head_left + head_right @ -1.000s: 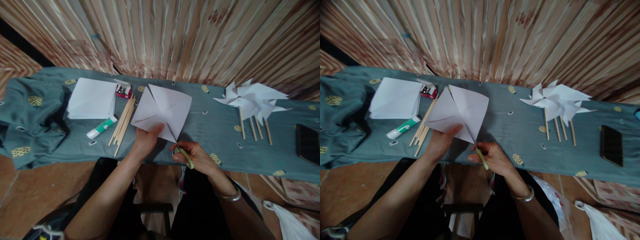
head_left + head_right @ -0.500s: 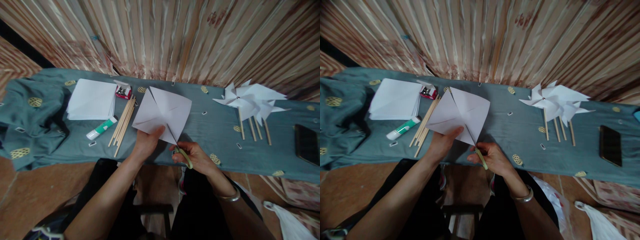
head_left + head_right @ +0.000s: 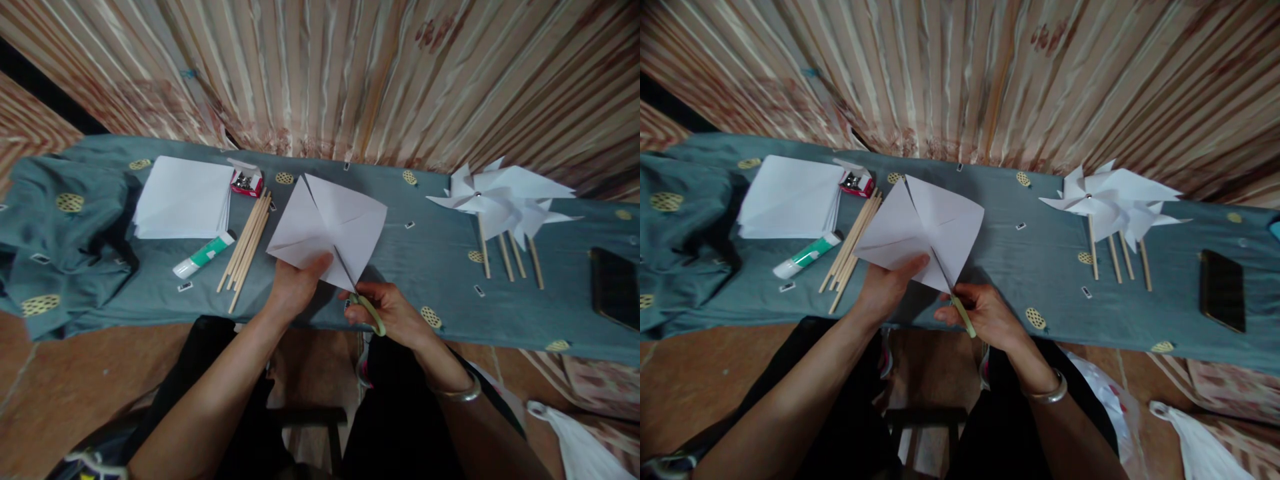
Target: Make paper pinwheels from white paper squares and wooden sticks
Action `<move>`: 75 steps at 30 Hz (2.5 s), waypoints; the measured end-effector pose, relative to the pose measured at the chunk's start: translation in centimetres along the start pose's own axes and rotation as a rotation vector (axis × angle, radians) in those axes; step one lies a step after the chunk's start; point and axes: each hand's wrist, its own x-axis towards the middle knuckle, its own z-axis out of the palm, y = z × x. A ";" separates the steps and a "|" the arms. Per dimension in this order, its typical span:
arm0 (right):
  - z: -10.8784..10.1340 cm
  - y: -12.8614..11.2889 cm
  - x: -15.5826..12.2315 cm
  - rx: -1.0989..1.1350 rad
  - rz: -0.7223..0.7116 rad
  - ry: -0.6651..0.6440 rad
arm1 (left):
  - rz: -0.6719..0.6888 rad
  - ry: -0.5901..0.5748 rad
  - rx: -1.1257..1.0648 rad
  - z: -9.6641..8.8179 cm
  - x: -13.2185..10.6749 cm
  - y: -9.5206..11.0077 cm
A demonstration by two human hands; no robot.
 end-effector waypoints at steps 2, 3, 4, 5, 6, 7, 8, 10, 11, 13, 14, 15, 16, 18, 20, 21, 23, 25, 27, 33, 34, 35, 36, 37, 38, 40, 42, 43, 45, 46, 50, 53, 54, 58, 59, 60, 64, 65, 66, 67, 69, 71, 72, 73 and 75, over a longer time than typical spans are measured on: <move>-0.1 0.1 0.0 0.004 0.006 -0.008 | 0.006 -0.001 0.007 0.0 0.0 -0.1; -0.1 0.2 0.0 0.003 0.012 -0.011 | 0.006 -0.001 0.007 0.0 0.0 -0.1; -0.1 0.2 0.1 0.001 0.017 -0.010 | 0.002 0.000 0.004 0.0 0.0 0.0; -0.1 0.2 0.1 0.000 0.022 -0.006 | -0.003 0.001 -0.001 -0.1 0.0 0.0; 0.0 0.2 0.1 -0.001 0.026 0.000 | -0.009 0.003 -0.006 -0.1 0.0 0.0; 0.0 0.2 0.1 0.000 0.029 0.006 | -0.012 0.005 -0.012 -0.1 0.0 0.0; 0.1 0.2 0.1 0.000 0.030 0.011 | -0.015 0.006 -0.016 -0.1 0.0 0.1; 0.1 0.2 0.1 -0.007 0.022 0.017 | -0.016 0.002 -0.014 -0.1 -0.1 0.1; 0.1 0.2 0.2 -0.015 0.016 0.017 | -0.017 -0.002 -0.009 -0.1 -0.1 0.1; 0.1 0.3 0.2 -0.033 0.000 0.013 | -0.018 -0.005 -0.001 -0.1 -0.2 0.1; 0.1 0.3 0.2 -0.039 -0.007 0.012 | -0.017 -0.006 0.000 0.0 -0.2 0.1; 0.1 0.4 0.3 -0.042 -0.012 0.014 | -0.016 -0.008 -0.002 0.0 -0.3 0.1; 0.1 0.5 0.3 -0.043 -0.014 0.015 | -0.014 -0.009 -0.005 0.0 -0.3 0.1; 0.0 0.6 0.3 -0.039 -0.015 0.018 | -0.014 -0.012 -0.008 0.0 -0.3 0.1; 0.0 0.6 0.4 -0.033 -0.015 0.015 | -0.014 -0.015 -0.008 0.0 -0.3 0.1; 0.0 0.6 0.4 -0.028 -0.014 0.014 | -0.012 -0.016 -0.009 -0.1 -0.2 0.1; 0.1 0.6 0.4 -0.015 -0.008 0.017 | -0.007 -0.020 -0.012 -0.1 -0.2 0.1; 0.1 0.5 0.4 -0.001 0.005 0.025 | -0.003 -0.016 -0.020 -0.1 -0.2 0.2; 0.2 0.5 0.4 0.007 0.005 0.035 | -0.006 -0.010 -0.025 -0.1 -0.2 0.2; 0.3 0.5 0.4 -0.001 -0.015 0.026 | -0.025 -0.015 0.008 -0.1 -0.3 0.2; 0.3 0.5 0.4 0.001 -0.010 0.028 | -0.022 -0.014 0.004 -0.1 -0.3 0.2; 0.3 0.4 0.4 0.001 -0.006 0.030 | -0.021 -0.012 -0.001 0.0 -0.3 0.2; 0.3 0.4 0.4 0.000 -0.001 0.032 | -0.022 -0.010 -0.006 0.0 -0.3 0.2; 0.3 0.4 0.4 -0.002 0.003 0.031 | -0.022 -0.010 -0.010 0.0 -0.3 0.2; 0.3 0.3 0.4 -0.007 0.005 0.027 | -0.022 -0.013 -0.012 0.0 -0.3 0.2; 0.3 0.3 0.5 -0.022 -0.002 0.020 | -0.019 -0.017 -0.015 -0.1 -0.3 0.2; 0.3 0.4 0.5 -0.034 -0.020 0.018 | -0.016 -0.021 -0.010 -0.1 -0.3 0.2; 0.3 0.5 0.5 -0.035 -0.028 0.017 | -0.015 -0.017 -0.007 -0.1 -0.3 0.2; 0.3 0.5 0.5 -0.021 -0.032 0.017 | -0.020 -0.013 -0.001 -0.1 -0.3 0.3; 0.4 0.6 0.5 -0.013 -0.031 0.013 | -0.024 -0.013 0.000 -0.1 -0.3 0.3; 0.5 0.5 0.5 -0.007 -0.041 0.016 | -0.041 -0.020 0.002 -0.1 -0.3 0.3; 0.5 0.4 0.5 -0.010 -0.057 0.035 | -0.040 -0.025 0.005 -0.1 -0.3 0.2; 0.5 0.4 0.6 -0.015 -0.063 0.037 | -0.037 -0.027 0.001 -0.1 -0.3 0.2; 0.5 0.1 0.6 -0.032 -0.076 0.039 | -0.027 -0.036 -0.007 0.0 -0.4 0.1; 0.5 0.1 0.6 -0.025 -0.070 0.041 | -0.029 -0.038 -0.009 0.1 -0.4 0.2; 0.5 0.1 0.6 -0.014 -0.061 0.041 | -0.032 -0.038 -0.013 0.1 -0.4 0.2; 0.7 0.1 0.7 0.040 -0.012 0.051 | -0.028 -0.030 -0.024 0.1 -0.5 0.3; 0.8 0.1 0.7 0.053 -0.002 0.055 | -0.022 -0.028 -0.024 0.1 -0.5 0.3; 0.8 0.2 0.7 0.067 0.006 0.060 | -0.018 -0.026 -0.026 0.2 -0.5 0.2; 0.9 0.3 0.8 0.080 0.012 0.067 | -0.016 -0.026 -0.029 0.2 -0.5 0.2; 0.9 0.4 0.8 0.084 0.011 0.072 | -0.018 -0.020 -0.040 0.2 -0.4 0.2; 0.9 0.3 0.7 0.055 0.004 0.059 | -0.024 -0.022 -0.044 0.2 -0.4 0.2; 0.8 0.3 0.7 0.033 0.001 0.046 | -0.024 -0.023 -0.047 0.2 -0.5 0.2; 0.8 0.1 0.6 0.009 -0.001 0.024 | -0.027 -0.027 -0.051 0.3 -0.5 0.2; 0.6 -0.2 0.3 -0.033 -0.002 -0.039 | -0.040 -0.038 -0.064 0.3 -0.5 0.2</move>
